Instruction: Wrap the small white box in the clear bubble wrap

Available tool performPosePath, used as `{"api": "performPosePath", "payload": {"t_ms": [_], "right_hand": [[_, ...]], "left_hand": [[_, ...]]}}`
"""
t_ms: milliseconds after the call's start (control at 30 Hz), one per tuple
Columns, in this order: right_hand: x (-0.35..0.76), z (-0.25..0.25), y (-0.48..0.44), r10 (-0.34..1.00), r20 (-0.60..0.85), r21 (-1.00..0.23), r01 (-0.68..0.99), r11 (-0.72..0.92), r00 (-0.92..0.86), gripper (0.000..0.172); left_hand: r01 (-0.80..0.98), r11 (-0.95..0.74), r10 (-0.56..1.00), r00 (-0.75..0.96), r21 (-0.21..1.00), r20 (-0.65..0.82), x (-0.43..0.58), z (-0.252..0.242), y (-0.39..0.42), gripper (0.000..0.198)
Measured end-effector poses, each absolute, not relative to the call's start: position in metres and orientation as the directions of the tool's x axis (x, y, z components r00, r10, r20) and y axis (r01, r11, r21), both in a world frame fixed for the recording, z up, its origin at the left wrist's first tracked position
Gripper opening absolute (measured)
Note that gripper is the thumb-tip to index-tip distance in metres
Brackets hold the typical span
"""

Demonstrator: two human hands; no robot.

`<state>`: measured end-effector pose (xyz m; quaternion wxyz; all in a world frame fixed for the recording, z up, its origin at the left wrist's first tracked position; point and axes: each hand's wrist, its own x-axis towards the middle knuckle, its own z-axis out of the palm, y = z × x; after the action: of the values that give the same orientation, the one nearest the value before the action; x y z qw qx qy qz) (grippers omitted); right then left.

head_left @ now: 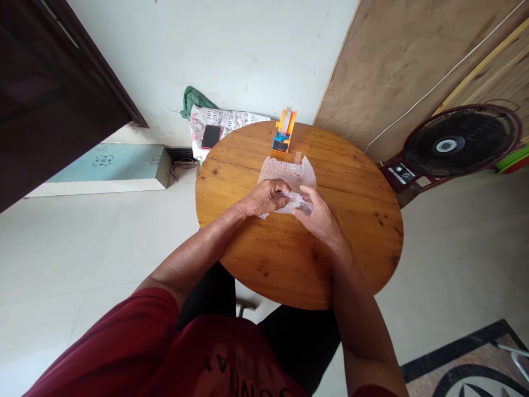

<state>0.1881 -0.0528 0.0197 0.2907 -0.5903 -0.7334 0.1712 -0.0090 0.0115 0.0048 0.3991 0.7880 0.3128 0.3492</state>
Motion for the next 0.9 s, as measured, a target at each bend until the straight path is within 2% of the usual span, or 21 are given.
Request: {"api": "performPosePath", "payload": {"t_ms": [500, 633, 900], "right_hand": [[0.1924, 0.0201, -0.0498, 0.958, 0.249, -0.652, 0.707, 0.274, -0.143, 0.023], [0.1924, 0.0164, -0.0489, 0.950, 0.286, -0.643, 0.711, 0.285, -0.122, 0.021], [0.1886, 0.0152, -0.0482, 0.964, 0.267, -0.694, 0.693, 0.195, -0.003, 0.018]], "left_hand": [[0.150, -0.380, 0.770, 0.598, 0.913, 0.222, -0.0122, 0.0039, 0.0150, 0.013], [0.132, -0.358, 0.766, 0.608, 0.924, 0.210, -0.0123, 0.0058, 0.0147, 0.014], [0.156, -0.274, 0.808, 0.572, 0.949, 0.139, -0.0114, 0.0051, 0.0150, 0.011]]}}
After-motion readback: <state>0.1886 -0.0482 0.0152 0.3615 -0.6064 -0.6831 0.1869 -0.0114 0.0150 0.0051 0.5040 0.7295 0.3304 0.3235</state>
